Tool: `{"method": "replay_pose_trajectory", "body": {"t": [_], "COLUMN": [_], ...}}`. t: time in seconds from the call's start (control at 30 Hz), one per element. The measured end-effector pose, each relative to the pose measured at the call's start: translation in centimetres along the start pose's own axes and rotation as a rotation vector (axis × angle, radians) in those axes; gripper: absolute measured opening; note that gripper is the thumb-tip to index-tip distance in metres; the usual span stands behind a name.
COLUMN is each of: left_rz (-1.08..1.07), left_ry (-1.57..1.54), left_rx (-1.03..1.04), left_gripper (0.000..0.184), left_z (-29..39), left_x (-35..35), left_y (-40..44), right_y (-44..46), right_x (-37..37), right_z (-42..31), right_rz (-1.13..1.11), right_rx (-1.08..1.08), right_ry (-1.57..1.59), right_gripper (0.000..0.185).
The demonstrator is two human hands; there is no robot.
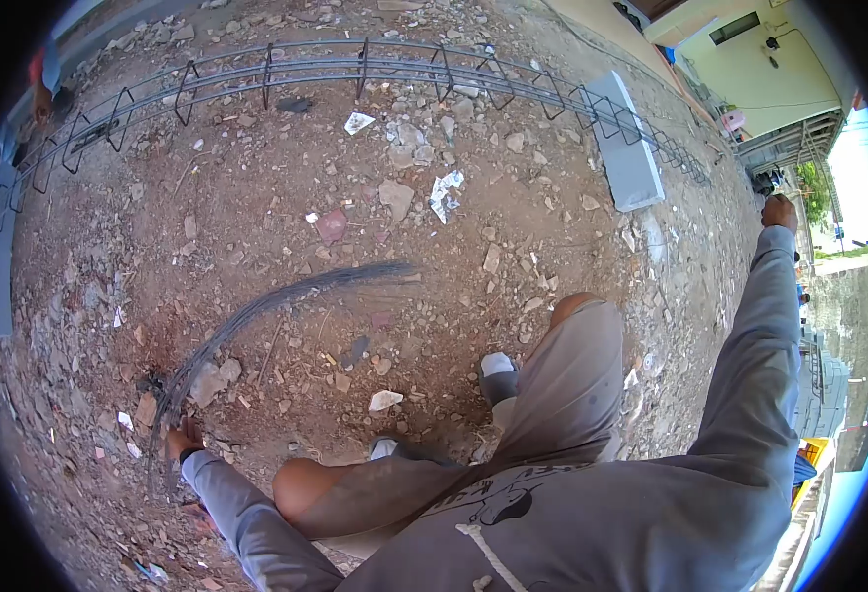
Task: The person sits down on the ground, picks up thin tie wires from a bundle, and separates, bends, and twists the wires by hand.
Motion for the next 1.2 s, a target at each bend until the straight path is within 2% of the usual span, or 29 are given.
{"method": "replay_pose_trajectory", "body": {"t": [0.07, 0.13, 0.2, 0.23, 0.27, 0.3, 0.4, 0.47, 0.53, 0.6, 0.67, 0.7, 0.73, 0.77, 0.8, 0.87, 0.9, 0.93, 1.03, 1.13, 1.17, 1.2], "left_rz": [0.027, 0.109, 0.266, 0.359, 0.407, 0.453, 0.521, 0.584, 0.492, 0.496, -0.01, -0.127, -0.27, -0.442, -0.611, -0.859, -0.995, -1.168, -1.318, -1.357, -1.365, -1.351], "left_ry": [-0.048, 0.05, 0.591, 0.86, 0.795, 0.73, 0.344, 0.526, 0.149, 0.151, -0.248, -0.204, -0.184, -0.098, -0.047, 0.174, 0.296, 0.402, 0.611, 0.566, 0.501, 0.537], "left_rx": [-0.017, 0.056, 0.355, 0.5, 0.542, 0.586, 0.832, 0.807, 0.977, 0.995, 1.125, 0.962, 0.909, 0.874, 0.822, 0.719, 0.692, 0.656, 0.46, 0.364, 0.328, 0.338], "left_gripper": [0.037, 0.043, 0.055, 0.061, 0.065, 0.069, 0.067, 0.06, 0.051, 0.046, 0.039, 0.036, 0.037, 0.039, 0.042, 0.049, 0.051, 0.054, 0.054, 0.051, 0.041, 0.04], "left_z": [-1.1, -0.7, 1.8, 3.4, 4.3, 5.8, 11.1, 15.0, 18.4, 20.7, 21.1, 18.6, 16.9, 15.0, 12.1, 4.8, 0.7, -3.6, -12.6, -16.7, -17.2, -17.0], "left_x": [-0.9, -0.7, -1.1, -0.1, -0.1, 0.9, 0.3, 0.7, -1.8, -1.4, 4.4, 8.8, 13.2, 17.7, 22.3, 30.4, 33.8, 36.4, 39.1, 39.6, 40.1, 39.9], "left_y": [-1.8, -4.3, -1.1, -2.5, -3.7, -8.6, -11.2, -24.1, -21.2, -25.8, -28.4, -34.3, -36.9, -38.5, -41.2, -47.6, -50.1, -52.1, -57.7, -56.7, -55.4, -55.7], "right_y": [1.2, -0.6, -1.2, -1.8, -2.0, -2.0, 1.0, 4.1, 5.8, 3.3, -0.2, -2.6, -5.1, -7.6, -14.0, -22.6, -26.4, -31.4, -43.3, -48.0, -48.2, -48.1], "right_x": [-1.5, -4.6, -6.1, -7.2, -8.1, -8.9, -11.3, -13.4, -15.8, -18.6, -19.2, -18.3, -16.8, -14.1, -13.6, -8.0, -4.0, -1.2, 4.7, 4.2, 3.2, 2.9], "right_z": [3.8, 3.8, 3.9, 3.1, 2.3, 1.5, 1.6, 2.8, 2.6, -1.0, -6.6, -9.9, -13.5, -17.4, -21.2, -27.8, -30.8, -32.6, -36.0, -35.1, -34.6, -34.2], "right_rz": [-0.041, 0.019, 0.086, 0.102, 0.118, 0.134, 0.137, 0.19, 0.218, 0.281, 0.293, 0.232, 0.211, 0.158, 0.084, -0.192, -0.179, -0.408, -0.701, -1.026, -1.121, -1.151], "right_rx": [0.097, 0.151, 0.168, 0.18, 0.147, 0.11, 0.046, 0.061, 0.026, -0.021, -0.178, -0.252, -0.298, -0.309, -0.377, -0.421, -0.494, -0.38, -0.458, -0.445, -0.435, -0.418], "right_ry": [0.329, 0.643, 0.89, 0.96, 1.008, 1.059, 1.166, 1.272, 1.383, 1.452, 1.504, 1.579, 1.627, 1.525, 1.672, 1.605, 1.548, 1.633, 1.552, 1.51, 1.507, 1.504], "right_gripper": [0.032, 0.026, 0.024, 0.022, 0.023, 0.023, 0.024, 0.024, 0.027, 0.03, 0.029, 0.027, 0.025, 0.024, 0.024, 0.017, 0.016, 0.017, 0.018, 0.016, 0.016, 0.016]}}
Point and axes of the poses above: each hand's wrist, its own y-axis towards the middle knuckle, its own x-axis out of the palm, z = x × y, the point moved 7 cm from there along y, towards the middle knuckle, and after that the axes turned 1 degree about y, right-handed, at the moved point
